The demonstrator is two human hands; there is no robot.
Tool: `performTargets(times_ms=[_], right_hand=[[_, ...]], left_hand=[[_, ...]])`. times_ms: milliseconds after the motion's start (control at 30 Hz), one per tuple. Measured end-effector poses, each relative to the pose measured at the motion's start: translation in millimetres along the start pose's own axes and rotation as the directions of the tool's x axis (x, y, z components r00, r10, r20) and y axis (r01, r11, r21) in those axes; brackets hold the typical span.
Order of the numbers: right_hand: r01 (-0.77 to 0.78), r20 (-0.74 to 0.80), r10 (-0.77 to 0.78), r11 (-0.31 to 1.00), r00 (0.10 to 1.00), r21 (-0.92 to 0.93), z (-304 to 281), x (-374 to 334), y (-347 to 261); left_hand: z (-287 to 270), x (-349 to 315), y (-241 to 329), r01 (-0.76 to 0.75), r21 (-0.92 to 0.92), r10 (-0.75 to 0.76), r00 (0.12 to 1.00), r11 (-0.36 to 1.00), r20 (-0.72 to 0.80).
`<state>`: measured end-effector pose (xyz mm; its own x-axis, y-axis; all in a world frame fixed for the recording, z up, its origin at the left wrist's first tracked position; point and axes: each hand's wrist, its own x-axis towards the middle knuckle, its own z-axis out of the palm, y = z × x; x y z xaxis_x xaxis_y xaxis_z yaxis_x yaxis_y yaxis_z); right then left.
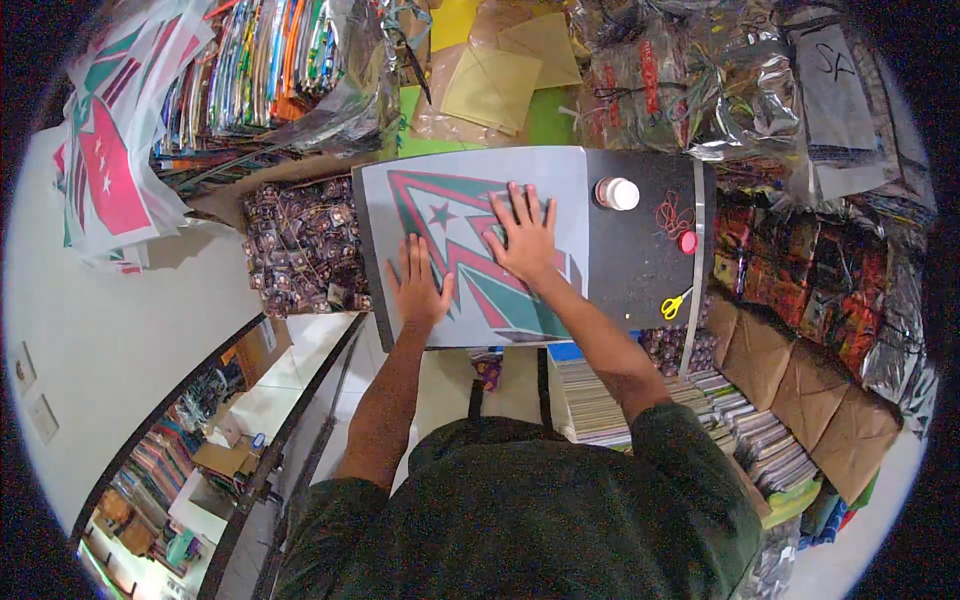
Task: The person smooths a printed kite sail on a table, then picks up a second sail and places it on top of the first. They smooth the combined sails and then pick up a thin wooden stick, placing it on the sail to begin assembly.
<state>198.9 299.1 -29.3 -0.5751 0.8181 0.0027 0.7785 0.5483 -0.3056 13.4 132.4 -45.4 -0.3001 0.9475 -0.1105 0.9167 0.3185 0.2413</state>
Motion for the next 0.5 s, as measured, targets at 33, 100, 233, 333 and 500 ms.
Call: performTargets(times_ms=[33,100,233,333,500], right_hand=[[-0.031,-0.007,0.031,0.999,0.999,-0.008,1,-2,5],[-0.054,-0.022,0.054,0.998,0.998,-0.013,-4,-3,14],[-0.05,0.016,0.051,0.997,0.999,-0.056,-7,-3,16],[-0.064,0.014,0.065,0.997,0.998,-0.046,-6,-4,16],[-0.057,0.006,0.057,0.998,0.998,-0.012,-2,-4,19]], left_hand=[[0,0,0,-0.007,0.002,0.007,1.0,1.0,-0.004],[-5,1,2,-0.017,0.005,0.017,1.0,1.0,-0.007],[-1,-1,-3,-0.01,0.003,0.01,1.0,1.0,-0.006],[0,-2,-3,0.009,0.044,-0.008,1.0,0.999,-0.015],[-16,47,36,-0.139,-0.163,0.134,0.99,0.977,-0.038]])
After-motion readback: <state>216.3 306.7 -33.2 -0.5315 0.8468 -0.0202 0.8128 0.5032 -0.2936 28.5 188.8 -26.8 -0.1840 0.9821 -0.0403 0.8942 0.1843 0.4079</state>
